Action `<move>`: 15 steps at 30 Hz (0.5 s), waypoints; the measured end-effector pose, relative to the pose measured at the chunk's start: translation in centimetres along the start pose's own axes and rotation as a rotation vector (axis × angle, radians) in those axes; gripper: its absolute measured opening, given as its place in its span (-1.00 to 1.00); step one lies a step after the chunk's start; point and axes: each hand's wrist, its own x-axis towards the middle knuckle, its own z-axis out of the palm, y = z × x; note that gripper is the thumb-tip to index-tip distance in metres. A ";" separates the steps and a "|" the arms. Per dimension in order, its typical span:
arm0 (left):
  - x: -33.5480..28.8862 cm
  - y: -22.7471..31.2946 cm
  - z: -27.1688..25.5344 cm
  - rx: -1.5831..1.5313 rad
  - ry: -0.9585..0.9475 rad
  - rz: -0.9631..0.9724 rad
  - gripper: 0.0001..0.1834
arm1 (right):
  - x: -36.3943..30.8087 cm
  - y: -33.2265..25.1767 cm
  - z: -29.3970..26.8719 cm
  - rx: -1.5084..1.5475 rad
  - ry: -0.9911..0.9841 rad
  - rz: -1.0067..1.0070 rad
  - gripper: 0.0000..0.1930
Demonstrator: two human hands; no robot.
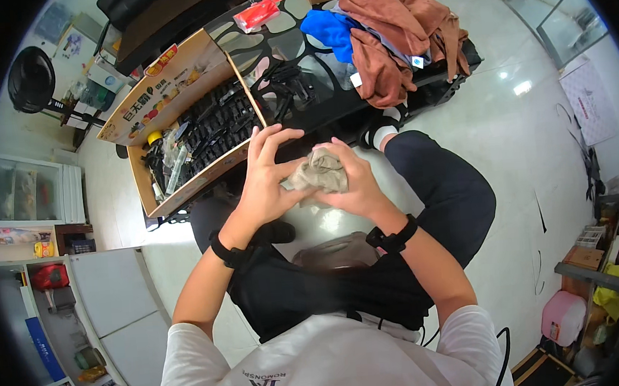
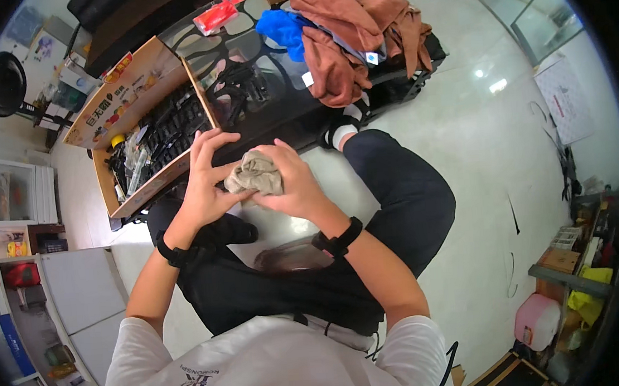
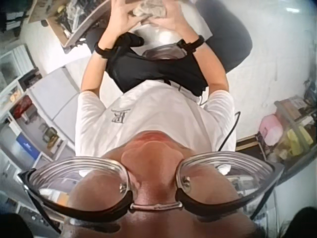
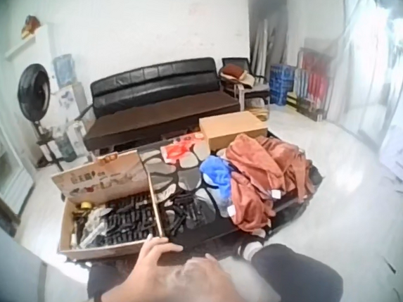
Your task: The person sits on the floor and wipes small black electronic components with a cloth, picking them from a cardboard box and returning them after cleaning. The person handles the components one at a time, turning them over to wipe different sides.
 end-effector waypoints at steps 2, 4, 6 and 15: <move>0.1 -0.4 0.0 0.026 -0.078 0.028 -0.53 | -0.5 0.9 -0.5 -0.054 -0.033 0.005 -0.12; 0.2 -1.1 0.0 0.041 -0.141 0.057 -0.52 | 0.2 -0.1 -1.8 0.003 -0.142 0.118 -0.22; 0.7 -1.8 -0.1 -0.023 -0.226 0.020 -0.48 | 1.3 0.1 -2.6 -0.018 -0.177 -0.010 -0.26; 7.5 -10.4 4.9 0.757 -0.143 -0.241 -0.43 | 1.7 3.7 -5.2 -0.223 -0.112 0.008 -0.18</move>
